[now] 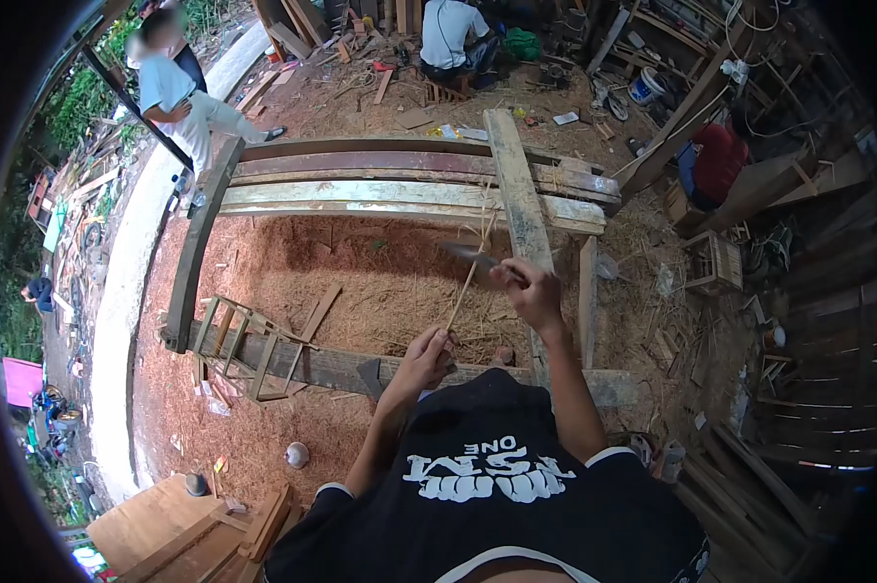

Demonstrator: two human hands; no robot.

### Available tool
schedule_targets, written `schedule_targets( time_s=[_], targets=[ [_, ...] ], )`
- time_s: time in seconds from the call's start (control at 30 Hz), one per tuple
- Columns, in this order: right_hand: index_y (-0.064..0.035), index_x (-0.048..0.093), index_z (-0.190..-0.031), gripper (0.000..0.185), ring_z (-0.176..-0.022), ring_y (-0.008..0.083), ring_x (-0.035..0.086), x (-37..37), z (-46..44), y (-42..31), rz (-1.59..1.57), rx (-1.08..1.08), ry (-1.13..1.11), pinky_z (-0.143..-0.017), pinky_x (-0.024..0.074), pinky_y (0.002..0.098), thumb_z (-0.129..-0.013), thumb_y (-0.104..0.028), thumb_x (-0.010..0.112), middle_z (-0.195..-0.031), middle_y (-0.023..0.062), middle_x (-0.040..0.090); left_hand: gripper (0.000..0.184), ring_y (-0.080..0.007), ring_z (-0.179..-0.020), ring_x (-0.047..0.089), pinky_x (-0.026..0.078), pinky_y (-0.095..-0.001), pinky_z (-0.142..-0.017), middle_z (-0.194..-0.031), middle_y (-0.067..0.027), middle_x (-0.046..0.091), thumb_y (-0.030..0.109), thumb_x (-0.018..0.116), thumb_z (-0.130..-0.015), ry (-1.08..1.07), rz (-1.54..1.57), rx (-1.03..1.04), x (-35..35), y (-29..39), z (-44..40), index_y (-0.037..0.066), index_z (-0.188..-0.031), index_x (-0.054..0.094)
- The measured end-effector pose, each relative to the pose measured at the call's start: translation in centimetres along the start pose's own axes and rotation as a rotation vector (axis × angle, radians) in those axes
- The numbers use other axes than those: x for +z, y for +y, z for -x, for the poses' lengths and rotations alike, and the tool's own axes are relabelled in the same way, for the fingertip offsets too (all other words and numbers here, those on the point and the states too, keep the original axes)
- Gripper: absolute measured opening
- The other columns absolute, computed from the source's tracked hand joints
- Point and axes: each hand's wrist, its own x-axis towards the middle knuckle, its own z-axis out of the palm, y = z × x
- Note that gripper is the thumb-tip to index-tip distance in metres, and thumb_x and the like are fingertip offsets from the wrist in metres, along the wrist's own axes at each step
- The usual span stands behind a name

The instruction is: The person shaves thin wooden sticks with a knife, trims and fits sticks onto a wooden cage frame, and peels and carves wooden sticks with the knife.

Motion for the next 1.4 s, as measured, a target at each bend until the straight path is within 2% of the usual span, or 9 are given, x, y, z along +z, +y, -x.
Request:
schedule_targets(
  time_s=[0.1, 0.23, 0.33, 0.37, 0.63, 0.87, 1.1, 1.2, 1.4],
  targets=[
    [-0.0085, 0.071, -0.080, 0.043, -0.055, 0.0195, 0.060, 1.2, 1.3, 0.3, 0.192, -0.444, 0.087, -0.054, 0.0456, 0.0348, -0.086, -0.051, 0.071, -0.060, 0.0043, 0.062, 0.026, -0.0006, -0.045, 0.022, 0.016, -0.0212, -0.039, -0.060, 0.0110, 0.028, 0.033, 0.042, -0.108, 0.022, 0.052, -0.016, 0.6, 0.8, 0.1, 0.012, -0.100, 0.054],
    [-0.0096, 0.071, -0.076, 0.040, -0.061, 0.0261, 0.064, -0.4, -0.2, 1.9, 0.174, -0.140, 0.083, -0.057, 0.0474, 0.0394, -0.084, -0.048, 0.073, -0.064, 0.0077, 0.064, 0.027, -0.0010, -0.044, 0.023, 0.017, -0.0214, -0.039, -0.060, 0.0106, 0.028, 0.035, 0.042, -0.107, 0.023, 0.010, -0.015, 0.1, 0.3, -0.1, 0.012, -0.099, 0.053],
    [-0.0097, 0.070, -0.074, 0.040, -0.058, 0.0263, 0.063, 0.0, -0.7, 1.4, 0.185, -0.377, 0.245, -0.052, 0.0454, 0.0379, -0.084, -0.048, 0.073, -0.063, 0.0083, 0.062, 0.027, -0.0018, -0.042, 0.024, 0.018, -0.0220, -0.037, -0.061, 0.0098, 0.030, 0.037, 0.043, -0.107, 0.029, -0.012, -0.026, -0.2, -0.2, 0.0, 0.012, -0.099, 0.052],
    [-0.0093, 0.070, -0.076, 0.040, -0.057, 0.0268, 0.062, 0.0, 0.2, 0.6, 0.241, -0.247, 0.051, -0.052, 0.0456, 0.0382, -0.083, -0.049, 0.073, -0.063, 0.0078, 0.063, 0.027, -0.0018, -0.042, 0.025, 0.018, -0.0220, -0.037, -0.061, 0.0097, 0.031, 0.037, 0.043, -0.107, 0.017, -0.010, -0.023, -0.3, -0.1, -0.3, 0.012, -0.098, 0.052],
    [-0.0099, 0.073, -0.079, 0.043, -0.058, 0.0275, 0.064, 0.8, -0.6, 1.4, 0.188, -0.327, 0.150, -0.056, 0.0478, 0.0399, -0.085, -0.052, 0.071, -0.063, 0.0070, 0.065, 0.029, -0.0017, -0.044, 0.026, 0.020, -0.0212, -0.039, -0.064, 0.0099, 0.031, 0.037, 0.044, -0.107, 0.003, -0.055, 0.038, -0.9, -0.5, -0.9, 0.012, -0.094, 0.050],
    [-0.0109, 0.071, -0.080, 0.049, -0.056, 0.0266, 0.062, -0.8, -1.4, 1.6, 0.118, -0.006, 0.013, -0.054, 0.0444, 0.0390, -0.092, -0.057, 0.061, -0.057, 0.0057, 0.057, 0.031, -0.0018, -0.044, 0.025, 0.020, -0.0215, -0.039, -0.063, 0.0100, 0.030, 0.037, 0.044, -0.107, -0.002, -0.060, 0.046, -1.2, -1.0, -0.9, 0.010, -0.093, 0.051],
    [-0.0042, 0.056, -0.070, 0.065, -0.053, 0.0086, 0.038, 0.2, -2.1, 4.4, -0.462, 0.279, -0.208, -0.052, 0.0304, 0.0293, -0.098, -0.062, 0.049, -0.055, -0.0018, 0.038, 0.029, -0.0022, -0.042, 0.022, 0.018, -0.0225, -0.039, -0.059, 0.0107, 0.027, 0.036, 0.042, -0.108, -0.024, -0.037, -0.014, -0.7, -0.5, -0.9, 0.010, -0.102, 0.054],
    [-0.0068, 0.054, -0.068, 0.060, -0.052, 0.0061, 0.039, 0.0, -2.2, 4.1, -0.443, 0.263, -0.229, -0.051, 0.0304, 0.0250, -0.102, -0.056, 0.047, -0.057, -0.0042, 0.041, 0.030, -0.0023, -0.044, 0.022, 0.018, -0.0218, -0.040, -0.060, 0.0107, 0.026, 0.035, 0.041, -0.108, 0.007, -0.028, -0.004, 0.1, 0.4, -0.4, 0.009, -0.110, 0.056],
    [-0.0031, 0.063, -0.081, 0.062, -0.055, 0.0122, 0.046, 0.8, -1.4, 3.3, -0.308, 0.174, -0.130, -0.056, 0.0366, 0.0306, -0.097, -0.062, 0.051, -0.057, 0.0023, 0.047, 0.026, -0.0022, -0.048, 0.025, 0.022, -0.0207, -0.042, -0.064, 0.0089, 0.031, 0.028, 0.042, -0.108, -0.052, 0.080, 0.001, -0.6, 0.2, -0.9, 0.007, -0.115, 0.055]
  ],
)
